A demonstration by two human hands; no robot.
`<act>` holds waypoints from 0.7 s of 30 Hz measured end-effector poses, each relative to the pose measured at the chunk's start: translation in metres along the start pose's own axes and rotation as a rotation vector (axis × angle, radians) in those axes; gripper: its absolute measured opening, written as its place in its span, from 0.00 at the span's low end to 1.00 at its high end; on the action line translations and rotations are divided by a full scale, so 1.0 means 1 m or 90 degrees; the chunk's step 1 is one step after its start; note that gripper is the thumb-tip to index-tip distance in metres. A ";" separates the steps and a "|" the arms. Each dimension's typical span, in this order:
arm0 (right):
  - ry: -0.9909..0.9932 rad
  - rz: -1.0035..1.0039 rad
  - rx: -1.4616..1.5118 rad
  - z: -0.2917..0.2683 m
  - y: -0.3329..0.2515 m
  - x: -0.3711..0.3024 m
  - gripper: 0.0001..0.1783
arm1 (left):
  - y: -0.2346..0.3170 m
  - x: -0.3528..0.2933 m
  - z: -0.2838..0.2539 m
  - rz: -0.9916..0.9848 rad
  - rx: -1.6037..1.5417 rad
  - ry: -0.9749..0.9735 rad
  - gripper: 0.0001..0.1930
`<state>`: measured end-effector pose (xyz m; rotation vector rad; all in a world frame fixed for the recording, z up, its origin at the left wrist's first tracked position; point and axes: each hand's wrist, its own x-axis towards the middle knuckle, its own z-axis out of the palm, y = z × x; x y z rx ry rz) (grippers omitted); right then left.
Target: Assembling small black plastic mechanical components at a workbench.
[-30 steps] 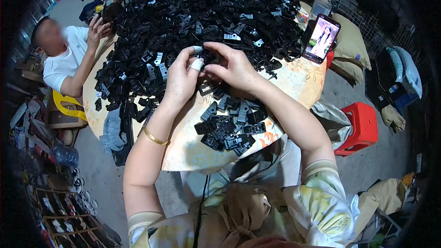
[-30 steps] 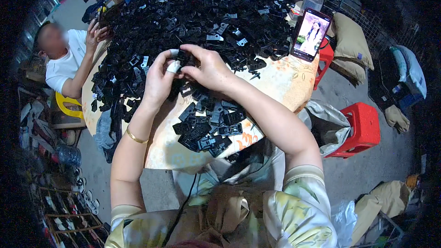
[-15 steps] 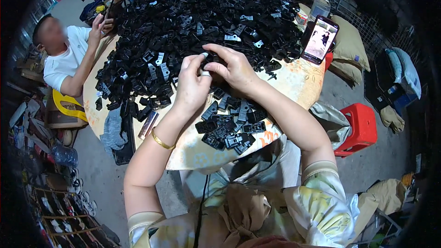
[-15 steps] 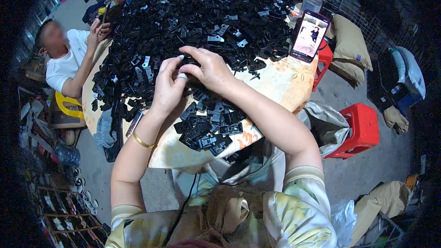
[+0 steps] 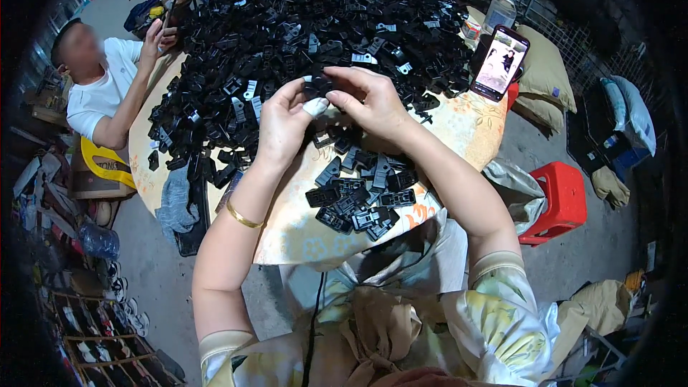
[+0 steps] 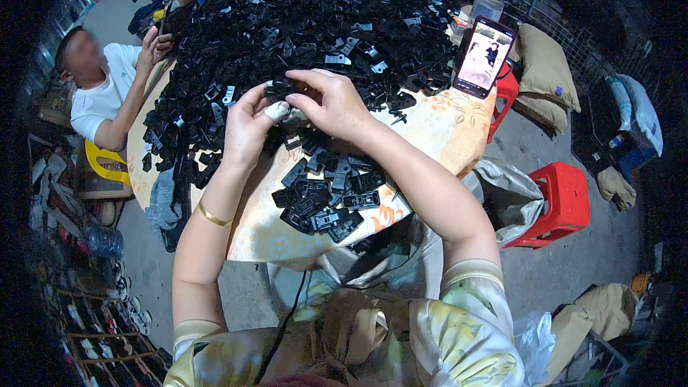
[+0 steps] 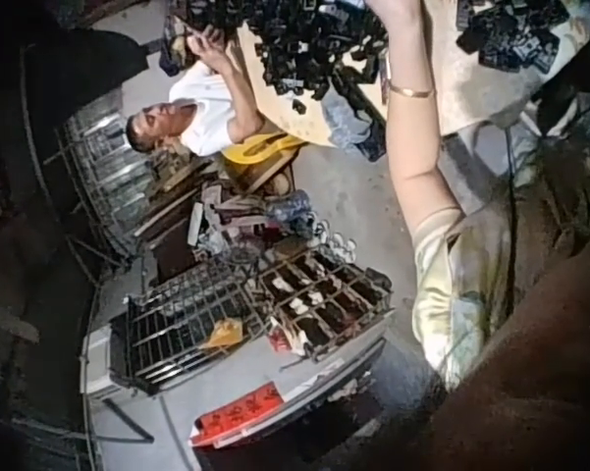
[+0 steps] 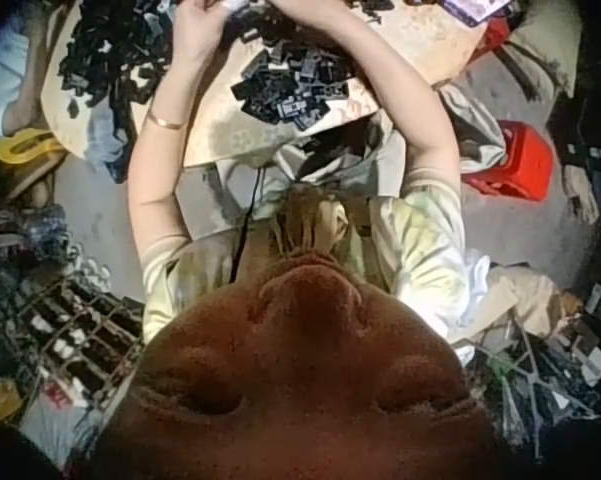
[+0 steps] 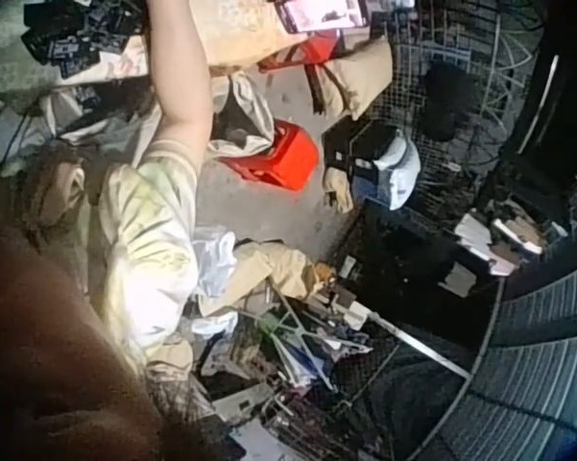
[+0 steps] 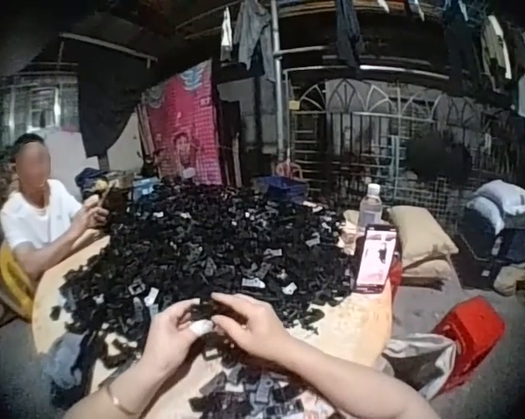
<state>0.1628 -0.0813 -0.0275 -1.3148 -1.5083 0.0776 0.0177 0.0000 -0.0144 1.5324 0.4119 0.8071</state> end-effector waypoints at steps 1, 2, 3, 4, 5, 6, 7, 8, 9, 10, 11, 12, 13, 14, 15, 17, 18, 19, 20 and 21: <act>0.004 0.047 0.043 0.000 -0.001 0.000 0.20 | 0.000 0.000 -0.001 0.000 0.000 0.000 0.19; 0.004 0.048 0.043 -0.001 -0.002 0.000 0.20 | 0.000 0.001 -0.002 -0.013 0.005 -0.002 0.18; -0.005 0.040 0.038 -0.002 -0.002 0.000 0.21 | 0.000 0.001 -0.004 -0.025 0.010 -0.004 0.17; -0.014 0.033 0.034 -0.003 -0.003 0.000 0.21 | 0.000 0.002 -0.007 -0.026 0.011 -0.004 0.17; -0.014 0.033 0.034 -0.004 -0.005 0.000 0.21 | 0.001 0.003 -0.010 -0.036 0.010 -0.024 0.17; -0.021 0.016 0.001 -0.006 -0.008 0.001 0.21 | 0.001 0.004 -0.011 -0.046 0.009 -0.044 0.16; -0.028 -0.001 -0.032 -0.008 -0.009 0.001 0.21 | 0.001 0.004 -0.011 -0.046 0.009 -0.044 0.16; -0.028 -0.001 -0.033 -0.007 -0.008 0.001 0.21 | 0.002 0.004 -0.010 -0.040 0.016 -0.044 0.18; 0.011 -0.080 -0.092 -0.005 -0.007 0.000 0.20 | 0.002 0.004 -0.010 -0.034 0.023 -0.043 0.19; 0.051 -0.159 -0.150 -0.003 -0.007 0.000 0.20 | 0.002 0.003 -0.007 -0.034 0.024 -0.042 0.19; 0.051 -0.159 -0.149 -0.002 -0.007 -0.001 0.20 | 0.002 0.000 -0.003 -0.033 -0.001 -0.015 0.20; 0.045 -0.184 -0.190 -0.002 -0.008 -0.001 0.20 | 0.001 -0.001 0.002 -0.033 -0.029 0.009 0.21; 0.039 -0.208 -0.230 -0.002 -0.009 -0.001 0.20 | 0.000 -0.001 0.005 -0.033 -0.030 0.008 0.21; 0.039 -0.207 -0.231 -0.001 -0.008 -0.001 0.20 | -0.001 0.000 0.007 -0.038 -0.073 0.014 0.21; 0.059 -0.237 -0.225 0.002 -0.009 0.000 0.20 | 0.000 -0.002 0.008 -0.042 -0.113 0.025 0.21; 0.077 -0.267 -0.212 0.006 -0.010 0.000 0.20 | 0.005 -0.005 0.005 -0.080 -0.121 0.032 0.21; 0.086 -0.266 -0.199 0.008 -0.011 0.001 0.20 | 0.007 -0.006 0.003 -0.080 -0.118 0.039 0.21; 0.095 -0.265 -0.185 0.009 -0.013 0.001 0.21 | 0.008 -0.006 0.003 -0.053 -0.105 0.048 0.20; 0.104 -0.265 -0.170 0.010 -0.015 0.002 0.21 | 0.010 -0.006 0.001 -0.025 -0.090 0.059 0.20; 0.115 -0.216 -0.113 0.003 -0.016 0.002 0.22 | 0.016 -0.004 0.001 0.000 -0.119 0.037 0.21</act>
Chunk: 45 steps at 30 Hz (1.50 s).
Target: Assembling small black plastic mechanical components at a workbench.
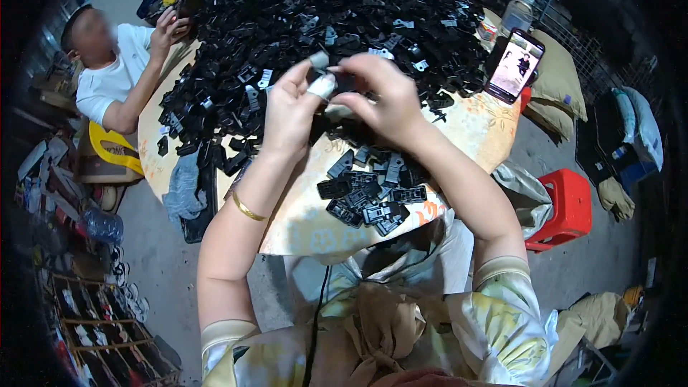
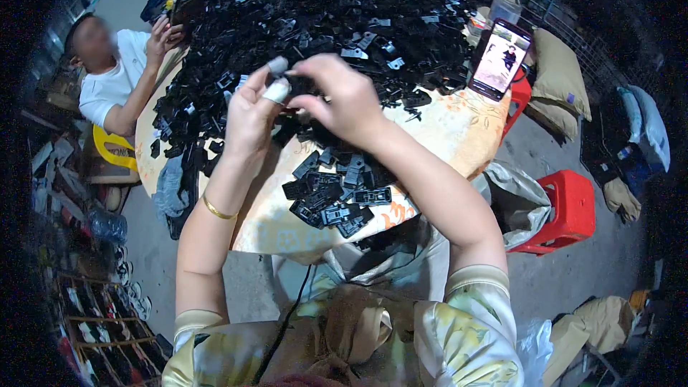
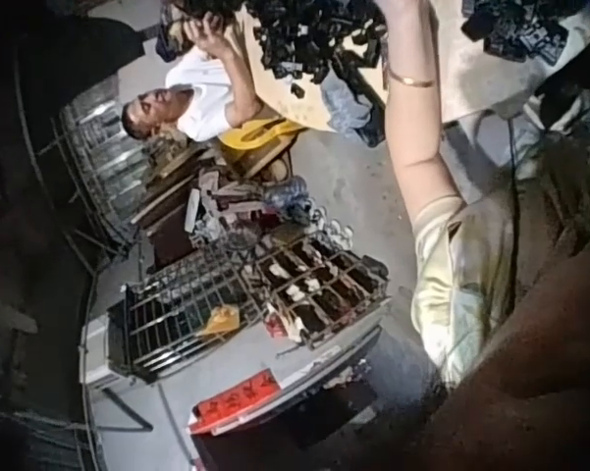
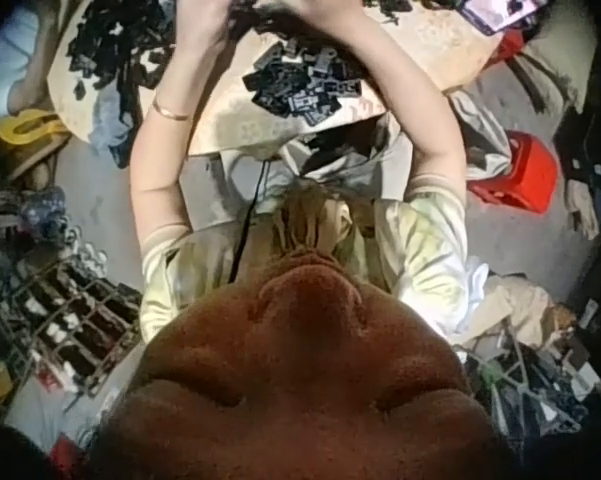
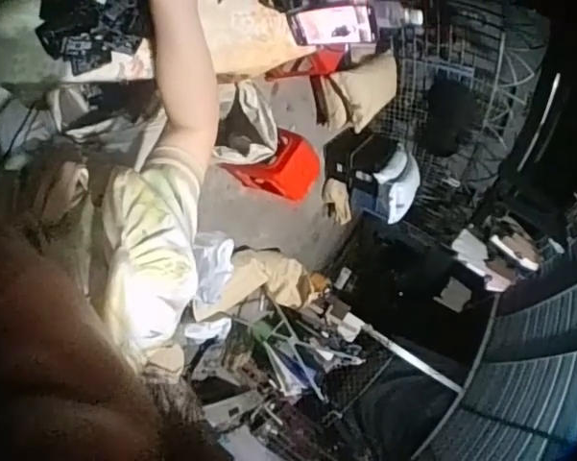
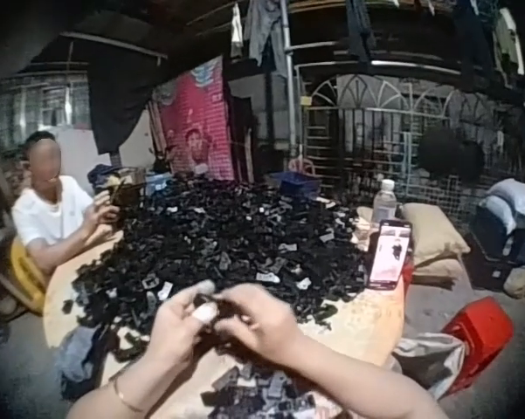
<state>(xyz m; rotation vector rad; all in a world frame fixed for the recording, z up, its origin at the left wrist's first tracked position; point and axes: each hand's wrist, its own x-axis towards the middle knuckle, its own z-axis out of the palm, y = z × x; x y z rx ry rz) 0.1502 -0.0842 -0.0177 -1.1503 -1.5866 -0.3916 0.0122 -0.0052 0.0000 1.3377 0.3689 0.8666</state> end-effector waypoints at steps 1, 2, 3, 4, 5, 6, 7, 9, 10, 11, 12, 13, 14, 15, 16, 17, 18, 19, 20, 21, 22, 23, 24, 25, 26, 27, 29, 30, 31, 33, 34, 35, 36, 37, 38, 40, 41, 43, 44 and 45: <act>0.019 0.142 0.061 -0.005 -0.001 0.001 0.20 | 0.013 -0.001 0.002 0.033 -0.007 -0.037 0.22; 0.007 0.207 0.097 -0.010 0.010 0.000 0.18 | 0.024 0.001 -0.003 0.046 0.053 -0.057 0.22; -0.005 0.273 0.133 -0.015 0.021 0.001 0.16 | 0.035 0.002 -0.011 0.059 0.113 -0.077 0.22; -0.057 0.310 0.146 -0.016 0.022 0.003 0.12 | 0.044 0.001 -0.018 0.029 0.182 -0.111 0.20; -0.115 0.273 0.097 -0.013 0.029 -0.002 0.11 | 0.042 0.003 -0.028 0.013 0.164 -0.187 0.19; -0.211 0.242 0.068 -0.010 0.029 -0.003 0.12 | 0.043 0.000 -0.029 -0.010 0.260 -0.232 0.17; -0.307 0.210 0.039 -0.007 0.028 -0.005 0.12 | 0.043 -0.005 -0.026 -0.033 0.355 -0.276 0.15; -0.366 0.128 -0.004 0.000 0.030 -0.011 0.15 | 0.029 -0.014 -0.019 0.036 0.492 -0.351 0.13; -0.397 0.129 -0.018 0.002 0.032 -0.014 0.16 | 0.025 -0.018 -0.012 0.095 0.565 -0.392 0.15; -0.429 0.131 -0.033 0.003 0.032 -0.016 0.16 | 0.022 -0.022 -0.006 0.154 0.637 -0.433 0.17; -0.436 0.138 -0.025 0.005 0.032 -0.015 0.16 | 0.015 -0.025 -0.002 0.157 0.623 -0.443 0.18; -0.438 0.135 -0.021 0.006 0.030 -0.014 0.16 | 0.011 -0.028 0.002 0.161 0.608 -0.454 0.20; -0.474 0.177 -0.035 0.004 0.028 -0.013 0.16 | 0.010 -0.029 0.005 0.126 0.623 -0.486 0.21; -0.509 0.219 -0.049 0.003 0.025 -0.012 0.16 | 0.016 -0.029 0.006 0.096 0.585 -0.532 0.22; -0.526 0.242 -0.053 0.002 0.023 -0.010 0.15 | 0.013 -0.028 0.002 0.151 0.540 -0.555 0.20; -0.526 0.240 -0.050 0.001 0.025 -0.012 0.15 | 0.010 -0.025 -0.003 0.206 0.493 -0.576 0.19; -0.527 0.231 -0.048 0.003 0.027 -0.014 0.16 | 0.014 -0.021 -0.011 0.148 0.493 -0.534 0.17; -0.528 0.226 -0.056 0.001 0.026 -0.012 0.16 | 0.021 -0.014 -0.016 0.097 0.485 -0.497 0.15; -0.529 0.302 -0.005 -0.006 0.023 -0.007 0.17 | 0.032 -0.005 -0.021 0.081 0.545 -0.427 0.11; -0.467 0.357 0.040 -0.007 0.020 -0.007 0.18 | 0.032 0.000 -0.031 0.086 0.584 -0.280 0.09; -0.416 0.389 0.083 -0.007 0.027 -0.011 0.17 | 0.034 0.006 -0.038 0.125 0.704 -0.165 0.09; -0.363 0.420 0.125 -0.007 0.033 -0.014 0.16 | 0.030 0.011 -0.049 0.196 0.774 -0.052 0.10; -0.341 0.460 0.108 -0.008 0.023 -0.006 0.15 | 0.030 0.015 -0.058 0.177 0.775 -0.009 0.10; -0.323 0.446 0.093 -0.008 0.022 -0.003 0.14 | 0.029 0.018 -0.065 0.159 0.775 0.034 0.10; -0.310 0.479 0.128 -0.006 0.021 -0.003 0.14 | 0.025 0.019 -0.068 0.110 0.697 0.027 0.10; -0.295 0.516 0.155 -0.006 0.022 -0.003 0.13 | 0.020 0.018 -0.063 0.121 0.693 0.010 0.11; -0.258 0.511 0.172 -0.007 0.019 -0.002 0.15 | -0.001 0.021 -0.057 0.292 0.927 -0.024 0.13; -0.226 0.506 0.192 -0.008 0.018 -0.001 0.18 | -0.009 0.022 -0.053 0.288 0.970 -0.030 0.14; -0.226 0.506 0.192 -0.009 0.017 -0.001 0.18 | -0.016 0.022 -0.051 0.315 0.975 -0.006 0.14; -0.198 0.522 0.307 -0.012 0.016 0.000 0.22 | -0.020 0.027 -0.051 0.293 1.027 -0.003 0.17; -0.192 0.539 0.351 -0.013 0.013 0.003 0.22 | -0.021 0.029 -0.052 0.294 1.026 -0.004 0.17; -0.190 0.539 0.350 -0.012 0.012 0.004 0.22 | -0.022 0.030 -0.054 0.308 1.049 0.000 0.16; -0.211 0.577 0.375 -0.013 0.015 0.004 0.21 | -0.022 0.031 -0.052 0.324 1.069 0.003 0.16; -0.231 0.615 0.401 -0.012 0.017 0.004 0.20 | -0.022 0.031 -0.050 0.327 1.064 0.000 0.16; -0.198 0.611 0.395 -0.009 0.015 0.003 0.17 | -0.022 0.029 -0.048 0.323 1.056 0.008 0.16; -0.198 0.587 0.374 -0.008 0.022 -0.002 0.17 | -0.023 0.028 -0.044 0.308 1.042 0.001 0.16; -0.200 0.563 0.357 -0.008 0.025 -0.004 0.16 | -0.023 0.027 -0.041 0.313 1.038 -0.003 0.16; -0.160 0.547 0.366 -0.007 0.022 -0.003 0.14 | -0.022 0.024 -0.038 0.283 1.056 -0.027 0.21; -0.161 0.558 0.371 -0.008 0.019 -0.002 0.13 | -0.023 0.024 -0.040 0.296 1.014 -0.023 0.21; -0.159 0.570 0.374 -0.010 0.015 0.001 0.12 | -0.022 0.022 -0.038 0.325 0.974 -0.004 0.20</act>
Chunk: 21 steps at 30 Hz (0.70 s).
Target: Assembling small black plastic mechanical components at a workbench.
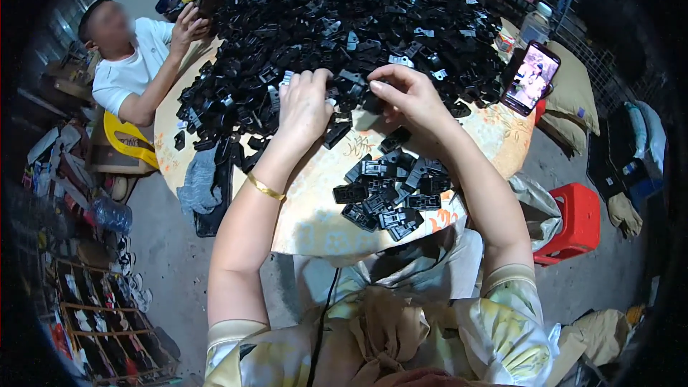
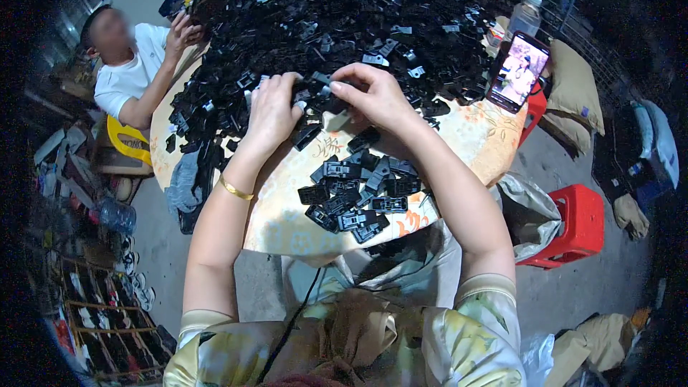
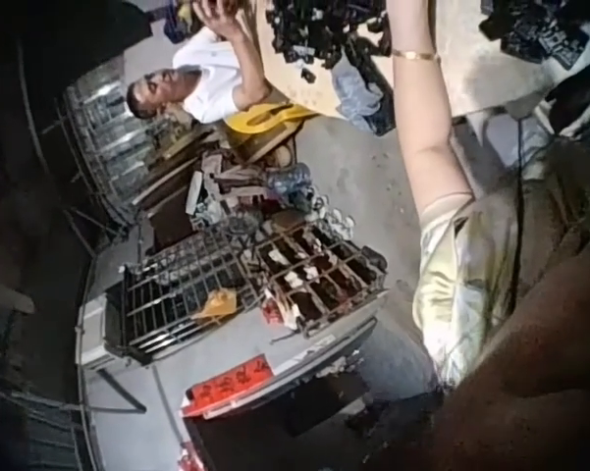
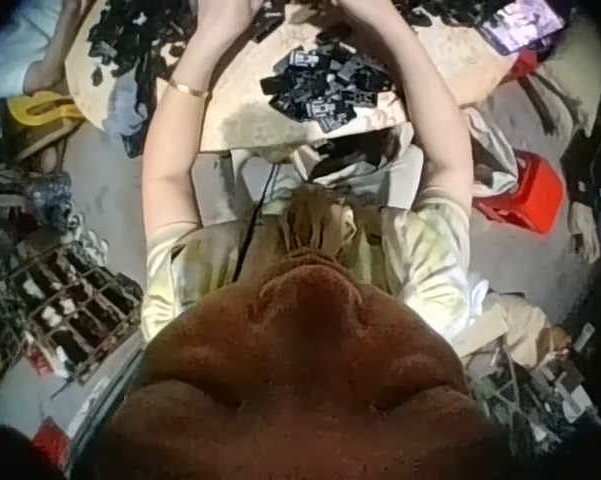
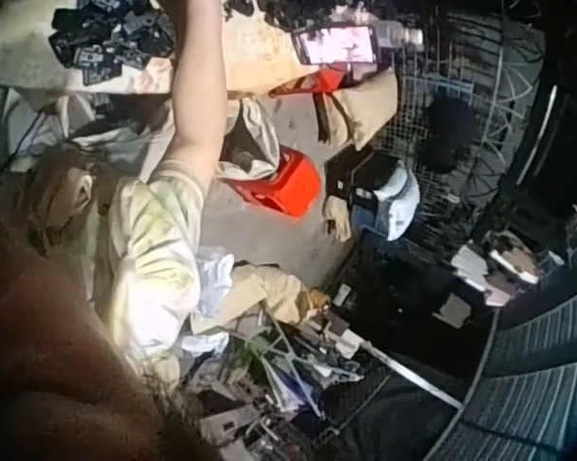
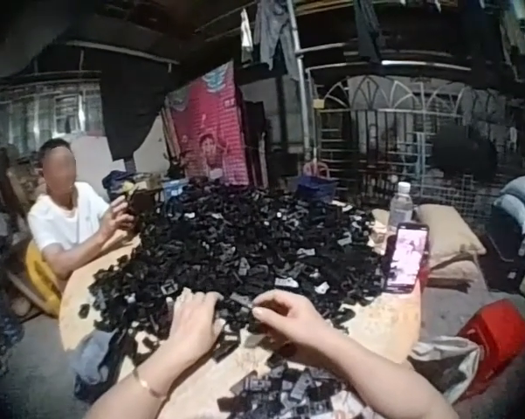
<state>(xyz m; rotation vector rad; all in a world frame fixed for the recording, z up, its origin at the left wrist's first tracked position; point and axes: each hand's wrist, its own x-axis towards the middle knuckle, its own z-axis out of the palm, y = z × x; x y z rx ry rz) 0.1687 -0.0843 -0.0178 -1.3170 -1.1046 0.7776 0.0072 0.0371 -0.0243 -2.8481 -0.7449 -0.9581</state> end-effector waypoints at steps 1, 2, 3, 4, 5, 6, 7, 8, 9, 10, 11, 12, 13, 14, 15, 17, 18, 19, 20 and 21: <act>0.019 0.026 0.008 0.003 -0.005 -0.002 0.11 | -0.002 -0.001 0.001 0.003 -0.049 0.010 0.20; 0.036 0.024 -0.005 0.006 -0.009 -0.004 0.10 | -0.004 -0.001 0.001 0.005 -0.097 0.019 0.19; 0.035 0.012 0.040 0.005 -0.004 -0.002 0.11 | -0.001 0.001 -0.001 0.020 -0.180 0.036 0.18; 0.033 0.000 0.085 0.004 0.000 0.000 0.11 | 0.004 0.002 -0.002 0.022 -0.215 0.035 0.18; 0.041 0.004 0.167 0.002 0.003 0.001 0.11 | 0.012 0.003 -0.004 0.002 -0.255 -0.003 0.17; 0.011 0.002 0.209 0.004 0.001 0.001 0.13 | 0.017 0.002 -0.008 -0.024 -0.288 -0.040 0.16; -0.006 0.007 0.220 0.006 -0.001 -0.001 0.15 | 0.012 0.001 0.000 -0.039 -0.337 -0.054 0.16; -0.023 0.011 0.231 0.009 -0.005 -0.003 0.17 | 0.014 0.001 0.000 -0.037 -0.338 -0.056 0.16; -0.051 0.034 0.211 0.005 -0.005 -0.003 0.19 | 0.019 0.001 0.000 -0.091 -0.517 -0.059 0.15; -0.047 0.038 0.221 0.005 -0.004 -0.004 0.19 | 0.024 0.001 -0.002 -0.147 -0.695 -0.063 0.15; -0.042 0.047 0.222 0.001 0.000 -0.002 0.18 | 0.027 0.002 -0.008 -0.215 -0.818 -0.092 0.15; -0.040 0.054 0.225 0.001 0.000 -0.001 0.17 | 0.026 0.001 -0.010 -0.226 -0.899 -0.087 0.18; -0.039 0.052 0.226 0.001 -0.001 -0.002 0.17 | 0.024 0.001 -0.009 -0.243 -0.932 -0.080 0.18; -0.048 0.082 0.243 0.001 -0.003 -0.002 0.16 | 0.022 0.000 -0.006 -0.260 -0.965 -0.074 0.19; -0.056 0.113 0.260 0.000 -0.005 -0.003 0.14 | 0.021 0.000 -0.003 -0.259 -0.965 -0.075 0.19; -0.056 0.111 0.282 0.001 0.003 0.000 0.13 | 0.020 -0.001 0.002 -0.266 -0.949 -0.051 0.19; -0.059 0.108 0.304 0.002 0.007 0.002 0.11 | 0.020 0.000 0.001 -0.266 -0.948 -0.051 0.19; -0.059 0.108 0.304 0.002 0.010 0.003 0.11 | 0.020 0.000 -0.001 -0.259 -0.915 -0.052 0.19; -0.075 0.108 0.335 0.003 0.013 0.003 0.11 | 0.020 0.000 -0.003 -0.252 -0.881 -0.052 0.19; -0.091 0.108 0.366 0.003 0.014 0.004 0.10 | 0.021 0.001 -0.007 -0.252 -0.882 -0.052 0.19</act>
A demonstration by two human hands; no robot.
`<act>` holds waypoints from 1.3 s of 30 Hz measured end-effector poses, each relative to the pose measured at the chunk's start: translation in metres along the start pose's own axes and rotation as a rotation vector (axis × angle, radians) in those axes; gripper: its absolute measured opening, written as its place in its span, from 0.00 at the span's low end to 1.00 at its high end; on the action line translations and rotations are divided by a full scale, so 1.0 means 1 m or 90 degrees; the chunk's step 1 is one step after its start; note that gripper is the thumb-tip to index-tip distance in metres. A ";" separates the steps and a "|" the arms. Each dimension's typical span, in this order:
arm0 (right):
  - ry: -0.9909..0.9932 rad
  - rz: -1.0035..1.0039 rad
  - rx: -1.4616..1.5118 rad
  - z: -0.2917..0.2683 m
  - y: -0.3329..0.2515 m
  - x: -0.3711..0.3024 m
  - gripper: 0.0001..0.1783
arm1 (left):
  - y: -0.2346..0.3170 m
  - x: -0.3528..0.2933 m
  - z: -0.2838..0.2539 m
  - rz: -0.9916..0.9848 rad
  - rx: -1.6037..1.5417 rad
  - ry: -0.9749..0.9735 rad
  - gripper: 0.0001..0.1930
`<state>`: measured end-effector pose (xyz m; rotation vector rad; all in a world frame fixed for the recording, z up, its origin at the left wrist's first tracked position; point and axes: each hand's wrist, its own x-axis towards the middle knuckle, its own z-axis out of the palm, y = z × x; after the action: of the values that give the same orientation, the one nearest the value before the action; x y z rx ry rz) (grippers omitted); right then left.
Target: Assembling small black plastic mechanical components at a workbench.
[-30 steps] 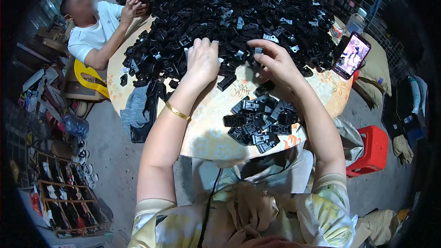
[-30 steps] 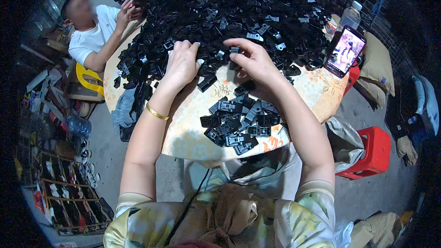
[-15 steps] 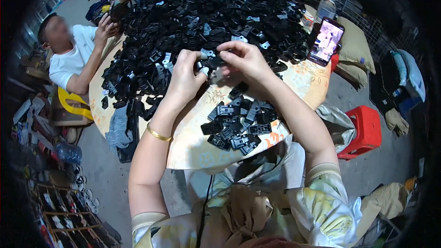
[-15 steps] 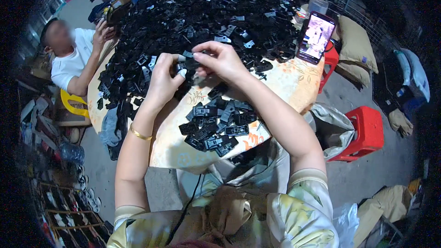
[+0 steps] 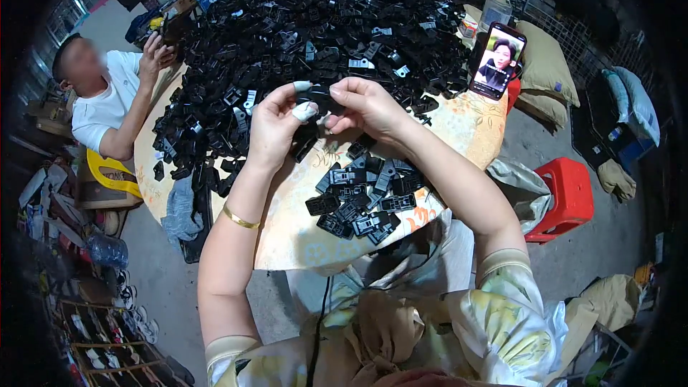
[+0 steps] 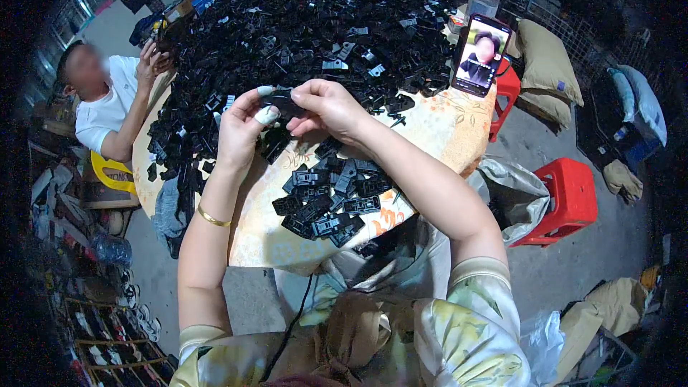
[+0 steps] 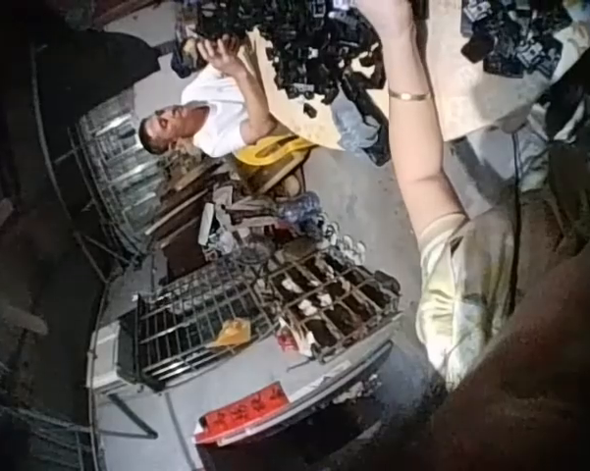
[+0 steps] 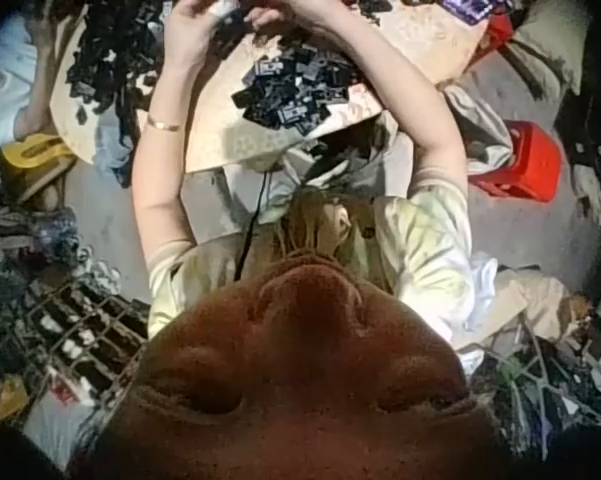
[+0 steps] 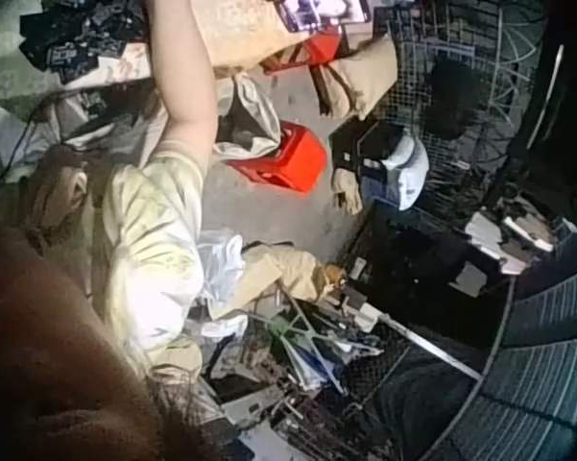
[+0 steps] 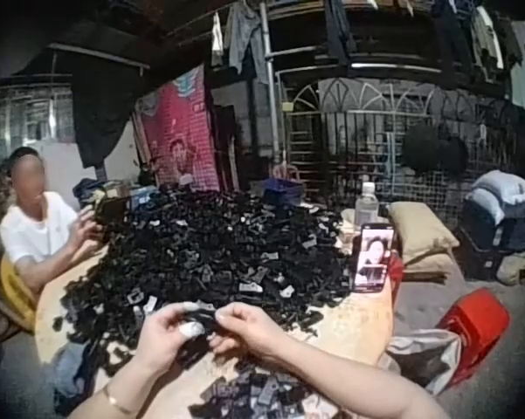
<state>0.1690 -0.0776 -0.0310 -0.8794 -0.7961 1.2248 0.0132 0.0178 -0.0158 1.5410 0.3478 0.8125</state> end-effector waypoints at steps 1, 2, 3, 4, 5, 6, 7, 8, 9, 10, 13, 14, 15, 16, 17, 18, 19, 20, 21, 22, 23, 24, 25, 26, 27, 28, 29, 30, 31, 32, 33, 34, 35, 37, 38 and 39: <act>0.000 0.000 -0.001 0.000 0.001 0.000 0.10 | 0.005 -0.001 0.001 -0.007 0.033 -0.006 0.19; 0.003 -0.020 -0.027 0.001 0.002 0.000 0.10 | 0.008 -0.002 0.001 -0.013 0.065 -0.011 0.19; 0.004 -0.041 -0.054 0.004 0.002 -0.001 0.10 | 0.007 -0.002 0.000 -0.013 0.066 -0.010 0.19; 0.003 -0.041 -0.054 0.006 0.002 -0.001 0.10 | 0.005 -0.002 -0.001 0.004 0.070 -0.011 0.19; 0.014 -0.063 -0.075 0.009 0.001 -0.002 0.11 | 0.005 -0.002 -0.002 0.020 0.075 -0.013 0.20; 0.026 -0.086 -0.096 0.010 0.000 -0.002 0.12 | 0.005 -0.002 -0.001 0.020 0.074 -0.013 0.20; 0.026 -0.086 -0.096 0.010 0.000 -0.002 0.12 | 0.005 -0.001 0.000 -0.004 0.061 0.007 0.20; 0.029 -0.109 -0.138 0.010 0.001 -0.002 0.11 | 0.005 -0.001 0.001 -0.029 0.048 0.027 0.21; 0.031 -0.133 -0.179 0.012 0.000 -0.002 0.11 | 0.005 -0.001 0.000 -0.029 0.048 0.028 0.21; 0.031 -0.133 -0.179 0.013 -0.001 -0.003 0.11 | 0.006 -0.001 -0.002 -0.033 0.044 0.023 0.21; 0.036 -0.121 -0.183 0.014 -0.001 -0.005 0.11 | 0.008 -0.002 0.003 -0.016 0.037 0.014 0.23; 0.046 -0.145 -0.194 0.011 0.004 -0.003 0.10 | 0.008 -0.002 0.006 0.006 0.035 0.011 0.24; 0.055 -0.168 -0.204 0.013 0.005 -0.002 0.10 | 0.007 -0.003 0.007 0.006 0.035 0.011 0.24; 0.054 -0.167 -0.204 0.013 0.005 -0.003 0.10 | 0.005 -0.004 0.007 0.002 -0.001 0.011 0.25; 0.067 -0.179 -0.260 0.015 0.006 -0.004 0.10 | 0.002 -0.004 0.008 -0.002 -0.038 0.011 0.26; 0.079 -0.191 -0.315 0.017 0.006 -0.004 0.11 | 0.001 -0.005 0.010 -0.003 -0.036 0.014 0.26; 0.076 -0.189 -0.313 0.018 0.009 -0.004 0.11 | 0.000 -0.006 0.011 -0.030 -0.071 0.035 0.27; 0.085 -0.247 -0.396 0.019 0.011 -0.003 0.12 | 0.000 -0.007 0.010 -0.057 -0.105 0.058 0.27; 0.096 -0.303 -0.479 0.020 0.013 -0.003 0.13 | 0.000 -0.006 0.008 -0.059 -0.104 0.062 0.27; 0.110 -0.178 -0.449 0.022 0.008 -0.005 0.17 | 0.003 -0.004 0.006 -0.083 -0.160 0.055 0.27; 0.089 -0.107 -0.407 0.018 0.005 -0.002 0.19 | 0.006 -0.003 0.003 -0.106 -0.216 0.050 0.27; 0.045 -0.063 -0.375 0.014 -0.003 -0.005 0.20 | 0.011 -0.003 0.007 -0.098 -0.188 0.042 0.27; -0.006 -0.020 -0.339 0.013 -0.009 -0.007 0.21 | 0.014 -0.005 0.007 -0.098 -0.185 0.051 0.27; -0.033 -0.024 -0.340 0.010 -0.009 -0.008 0.20 | 0.015 -0.006 0.008 -0.064 -0.135 0.036 0.27; 0.009 -0.076 -0.317 0.012 -0.005 -0.008 0.19 | 0.017 -0.007 0.009 -0.031 -0.087 0.018 0.26; 0.027 -0.113 -0.367 0.010 -0.002 -0.007 0.18 | 0.019 -0.006 0.010 0.002 -0.058 0.010 0.26; 0.045 -0.151 -0.417 0.008 0.000 -0.006 0.17 | 0.021 -0.006 0.010 0.015 -0.049 0.002 0.26; 0.038 -0.150 -0.415 0.011 0.002 -0.007 0.17 | 0.024 -0.007 0.008 0.016 -0.038 -0.003 0.26; 0.043 -0.163 -0.400 0.015 0.002 -0.009 0.17 | 0.026 -0.008 0.006 0.016 -0.028 -0.009 0.26; 0.049 -0.176 -0.385 0.018 0.001 -0.010 0.18 | 0.027 -0.008 0.001 0.016 -0.026 -0.003 0.26; 0.043 -0.175 -0.384 0.018 -0.002 -0.011 0.18 | 0.029 -0.006 -0.005 -0.007 -0.020 -0.043 0.26; 0.009 -0.143 -0.421 0.018 -0.008 -0.012 0.17 | 0.030 -0.004 -0.010 -0.030 -0.015 -0.083 0.26; -0.024 -0.111 -0.457 0.015 -0.013 -0.013 0.16 | 0.030 -0.002 -0.015 -0.030 -0.013 -0.077 0.26; -0.131 -0.176 -0.683 0.003 -0.026 -0.016 0.13 | 0.031 0.000 -0.018 -0.106 -0.004 -0.053 0.24; -0.197 -0.186 -0.698 -0.002 -0.027 -0.015 0.13 | 0.035 -0.001 -0.022 -0.073 0.204 -0.083 0.18; -0.264 -0.198 -0.711 -0.004 -0.025 -0.013 0.13 | 0.029 0.001 -0.026 0.021 0.441 -0.060 0.12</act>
<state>0.1813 -0.0941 -0.0113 -1.3121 -1.9615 0.6157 -0.0104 0.0335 0.0108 2.2241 0.5738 0.6707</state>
